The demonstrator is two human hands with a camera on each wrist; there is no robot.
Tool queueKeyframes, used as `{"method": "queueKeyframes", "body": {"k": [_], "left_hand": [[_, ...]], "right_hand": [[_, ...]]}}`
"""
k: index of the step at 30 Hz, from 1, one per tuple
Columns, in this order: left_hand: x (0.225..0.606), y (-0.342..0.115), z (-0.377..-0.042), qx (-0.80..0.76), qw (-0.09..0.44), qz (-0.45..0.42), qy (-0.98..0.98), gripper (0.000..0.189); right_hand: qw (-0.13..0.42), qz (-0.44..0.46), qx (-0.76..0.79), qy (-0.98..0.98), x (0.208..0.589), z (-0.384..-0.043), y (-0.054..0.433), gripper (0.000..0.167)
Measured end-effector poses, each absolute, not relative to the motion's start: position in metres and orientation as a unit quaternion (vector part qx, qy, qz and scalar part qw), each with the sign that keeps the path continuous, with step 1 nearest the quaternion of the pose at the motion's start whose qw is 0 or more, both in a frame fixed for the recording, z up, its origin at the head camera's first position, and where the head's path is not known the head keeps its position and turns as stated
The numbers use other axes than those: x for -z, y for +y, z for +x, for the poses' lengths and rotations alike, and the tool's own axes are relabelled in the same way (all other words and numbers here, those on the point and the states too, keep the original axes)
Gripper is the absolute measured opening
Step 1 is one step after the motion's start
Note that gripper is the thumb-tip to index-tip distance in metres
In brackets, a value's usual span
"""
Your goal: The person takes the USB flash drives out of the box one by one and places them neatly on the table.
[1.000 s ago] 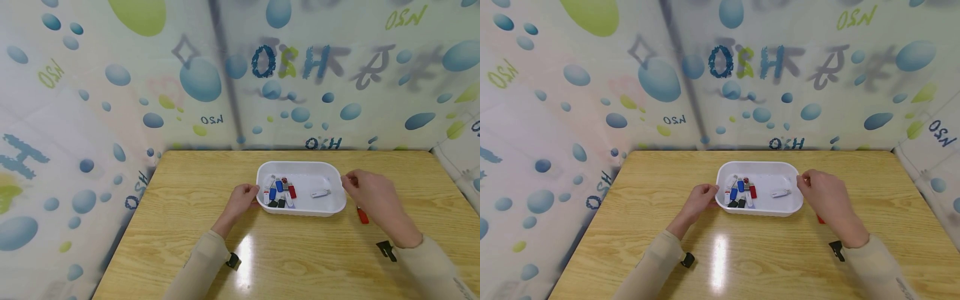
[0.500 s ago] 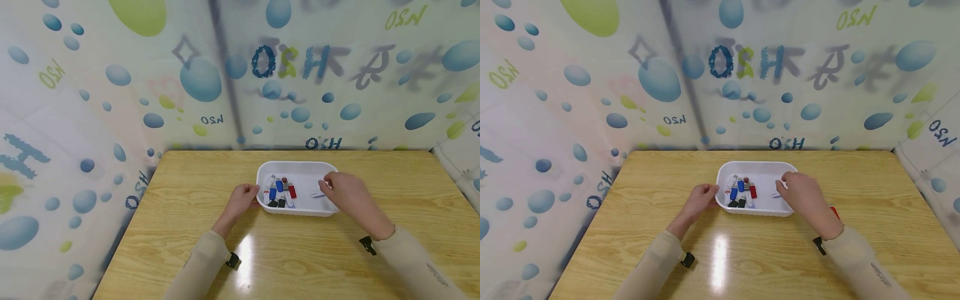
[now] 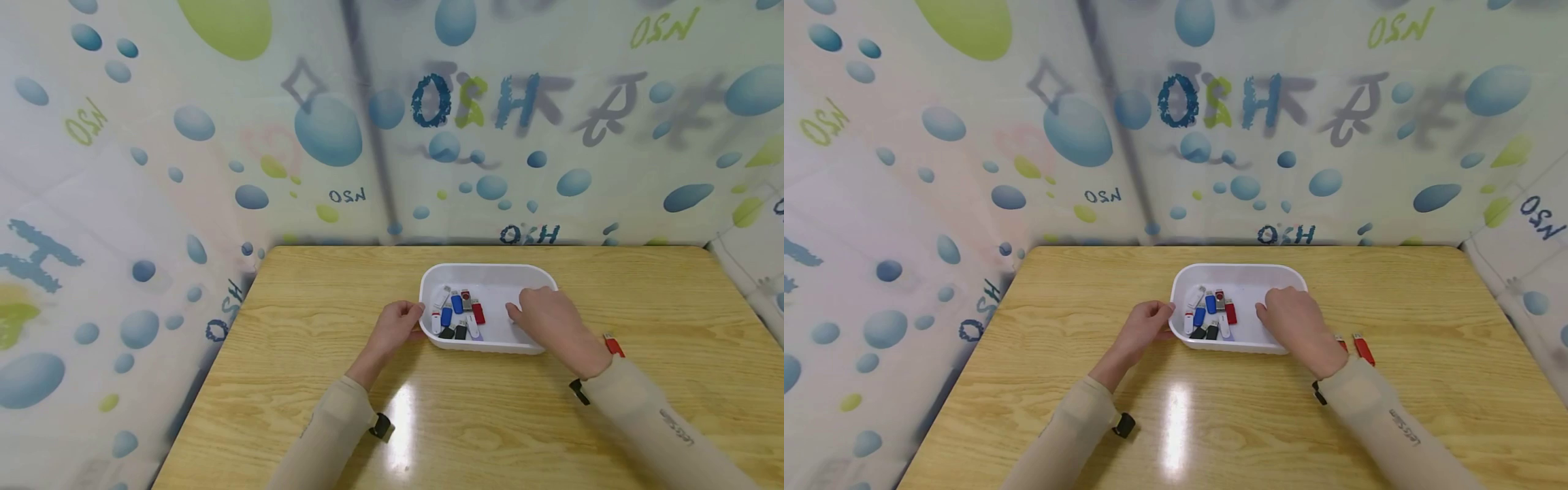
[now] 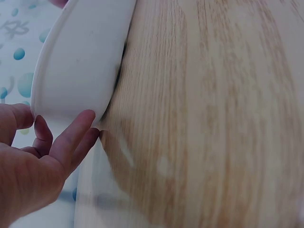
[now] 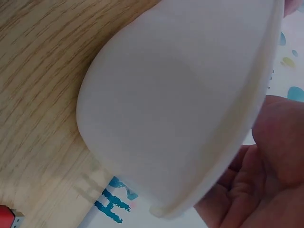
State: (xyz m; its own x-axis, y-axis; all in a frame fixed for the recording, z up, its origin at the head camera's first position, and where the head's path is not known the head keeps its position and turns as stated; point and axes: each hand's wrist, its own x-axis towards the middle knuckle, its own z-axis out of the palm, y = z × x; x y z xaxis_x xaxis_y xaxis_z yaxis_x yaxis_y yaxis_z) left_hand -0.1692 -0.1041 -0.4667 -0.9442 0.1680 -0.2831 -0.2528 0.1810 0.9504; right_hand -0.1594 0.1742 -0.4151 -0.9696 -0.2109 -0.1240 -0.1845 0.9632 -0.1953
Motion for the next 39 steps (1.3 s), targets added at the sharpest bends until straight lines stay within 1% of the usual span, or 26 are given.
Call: {"method": "queueKeyframes", "body": {"k": [3, 6, 10, 14, 22, 26, 29, 34, 37, 39], "left_hand": [[0.467, -0.104, -0.17, -0.639, 0.164, -0.028, 0.751, 0.036], [0.467, -0.104, -0.169, -0.642, 0.162, -0.026, 0.749, 0.036], [0.467, -0.104, -0.169, -0.645, 0.163, -0.026, 0.747, 0.035], [0.467, -0.104, -0.168, -0.648, 0.163, -0.023, 0.744, 0.034], [0.467, -0.104, -0.169, -0.642, 0.161, -0.027, 0.749, 0.035], [0.467, -0.103, -0.169, -0.645, 0.158, -0.024, 0.748, 0.035], [0.466, -0.103, -0.168, -0.646, 0.157, -0.023, 0.746, 0.035], [0.466, -0.103, -0.168, -0.643, 0.157, -0.024, 0.749, 0.035], [0.466, -0.103, -0.168, -0.641, 0.158, -0.026, 0.751, 0.035], [0.465, -0.103, -0.167, -0.639, 0.158, -0.024, 0.753, 0.036]], "right_hand": [[0.075, -0.099, 0.083, 0.989, 0.419, -0.161, 0.173, 0.033], [0.093, -0.092, 0.08, 0.988, 0.422, -0.163, 0.171, 0.032], [0.106, -0.084, 0.078, 0.988, 0.429, -0.166, 0.169, 0.034], [0.088, -0.088, 0.072, 0.99, 0.434, -0.168, 0.168, 0.037], [0.045, -0.092, 0.072, 0.992, 0.441, -0.172, 0.167, 0.038], [0.041, -0.088, 0.073, 0.993, 0.442, -0.174, 0.167, 0.04], [0.055, -0.08, 0.073, 0.993, 0.441, -0.174, 0.168, 0.04], [0.08, -0.085, 0.072, 0.991, 0.44, -0.174, 0.171, 0.028], [0.079, -0.106, 0.074, 0.988, 0.44, -0.173, 0.174, 0.019], [0.074, -0.119, 0.074, 0.987, 0.44, -0.173, 0.175, 0.016]]}}
